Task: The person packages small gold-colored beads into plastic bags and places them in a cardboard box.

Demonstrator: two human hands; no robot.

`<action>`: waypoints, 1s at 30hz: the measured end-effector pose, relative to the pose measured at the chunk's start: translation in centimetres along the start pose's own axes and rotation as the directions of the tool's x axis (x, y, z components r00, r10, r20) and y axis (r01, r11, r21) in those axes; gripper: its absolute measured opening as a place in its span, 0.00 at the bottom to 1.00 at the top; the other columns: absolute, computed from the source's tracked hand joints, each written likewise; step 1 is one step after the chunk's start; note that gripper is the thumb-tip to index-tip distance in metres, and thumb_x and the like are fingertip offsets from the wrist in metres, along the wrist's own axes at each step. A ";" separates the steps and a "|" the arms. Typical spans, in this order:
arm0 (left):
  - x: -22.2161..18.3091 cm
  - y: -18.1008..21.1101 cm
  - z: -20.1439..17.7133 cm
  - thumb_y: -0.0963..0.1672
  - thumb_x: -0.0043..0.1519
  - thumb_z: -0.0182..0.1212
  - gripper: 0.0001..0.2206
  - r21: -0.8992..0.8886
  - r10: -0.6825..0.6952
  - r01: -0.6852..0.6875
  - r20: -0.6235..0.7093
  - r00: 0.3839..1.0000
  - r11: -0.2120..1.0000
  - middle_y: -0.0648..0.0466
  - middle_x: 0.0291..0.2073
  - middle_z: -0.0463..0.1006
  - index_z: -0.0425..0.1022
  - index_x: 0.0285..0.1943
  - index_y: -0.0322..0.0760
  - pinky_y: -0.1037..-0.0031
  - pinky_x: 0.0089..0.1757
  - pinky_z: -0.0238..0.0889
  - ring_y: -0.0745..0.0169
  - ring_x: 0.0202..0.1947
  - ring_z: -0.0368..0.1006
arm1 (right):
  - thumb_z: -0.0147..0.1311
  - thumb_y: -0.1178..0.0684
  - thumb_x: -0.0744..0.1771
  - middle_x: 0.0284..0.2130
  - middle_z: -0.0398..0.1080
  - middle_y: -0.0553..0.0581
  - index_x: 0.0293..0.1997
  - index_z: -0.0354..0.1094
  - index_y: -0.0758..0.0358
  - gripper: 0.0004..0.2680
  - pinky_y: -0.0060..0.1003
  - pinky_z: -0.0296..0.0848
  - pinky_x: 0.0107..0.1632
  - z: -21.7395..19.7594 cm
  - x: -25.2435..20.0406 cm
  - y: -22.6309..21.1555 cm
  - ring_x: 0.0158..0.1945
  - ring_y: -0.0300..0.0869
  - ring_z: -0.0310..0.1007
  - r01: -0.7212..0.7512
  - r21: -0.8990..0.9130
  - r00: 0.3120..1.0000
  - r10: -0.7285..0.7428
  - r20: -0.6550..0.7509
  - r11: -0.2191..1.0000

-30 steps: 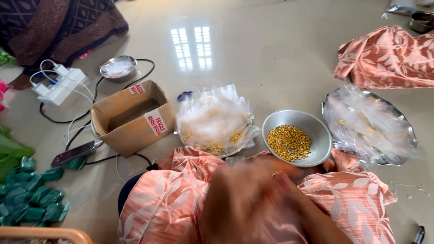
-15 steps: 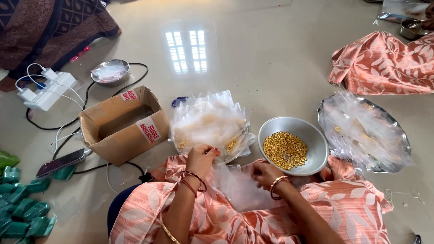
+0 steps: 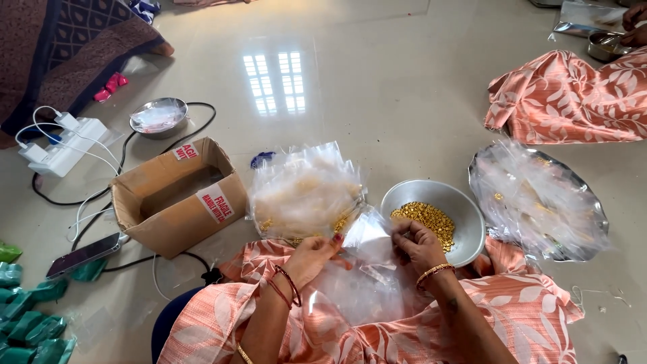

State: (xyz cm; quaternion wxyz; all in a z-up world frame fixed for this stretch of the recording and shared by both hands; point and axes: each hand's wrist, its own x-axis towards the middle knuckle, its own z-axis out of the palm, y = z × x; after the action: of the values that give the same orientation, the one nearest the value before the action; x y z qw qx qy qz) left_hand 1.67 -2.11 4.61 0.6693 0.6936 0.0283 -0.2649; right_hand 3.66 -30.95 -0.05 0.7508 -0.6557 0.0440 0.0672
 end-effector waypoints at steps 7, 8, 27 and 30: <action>2.4 -2.7 0.6 0.42 0.61 0.66 0.07 -0.198 0.183 -0.153 0.144 0.972 0.968 0.49 0.33 0.86 0.81 0.40 0.29 0.76 0.39 0.71 0.66 0.34 0.80 | 0.58 0.58 0.66 0.25 0.72 0.49 0.44 0.69 0.60 0.05 0.31 0.67 0.25 2.5 -2.1 -3.2 0.23 0.35 0.69 0.013 0.040 0.998 -0.015 0.060 0.999; 2.7 -3.1 0.6 0.41 0.60 0.66 0.06 -0.183 0.218 -0.188 0.164 0.962 0.965 0.48 0.32 0.86 0.81 0.39 0.27 0.76 0.40 0.73 0.64 0.34 0.82 | 0.60 0.58 0.64 0.25 0.71 0.48 0.47 0.70 0.57 0.09 0.30 0.67 0.25 3.3 -2.8 -4.2 0.23 0.34 0.68 -0.011 0.042 0.997 0.008 0.078 0.999; 3.4 -3.7 -1.0 0.36 0.59 0.69 0.07 -0.249 0.234 -0.217 0.041 0.971 0.944 0.49 0.31 0.82 0.76 0.40 0.23 0.75 0.38 0.75 0.60 0.33 0.81 | 0.59 0.58 0.68 0.29 0.75 0.52 0.42 0.71 0.64 0.03 0.36 0.76 0.28 -0.6 -0.3 -2.0 0.26 0.37 0.73 0.095 0.366 0.983 -0.029 -0.180 0.926; 2.4 -1.8 -0.5 0.34 0.57 0.65 0.09 -0.224 0.224 -0.231 -0.058 0.973 0.947 0.52 0.32 0.81 0.74 0.45 0.24 0.75 0.37 0.74 0.61 0.32 0.81 | 0.58 0.59 0.66 0.29 0.75 0.50 0.43 0.72 0.62 0.04 0.35 0.76 0.30 -0.6 -0.4 -2.3 0.28 0.36 0.73 0.099 0.378 0.964 0.005 -0.264 0.920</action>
State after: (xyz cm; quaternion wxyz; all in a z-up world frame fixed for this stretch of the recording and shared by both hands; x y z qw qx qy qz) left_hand 3.15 -2.21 1.96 0.7704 0.6145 -0.0108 -0.1696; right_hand 3.60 -31.85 2.17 0.8548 -0.4978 0.1385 -0.0477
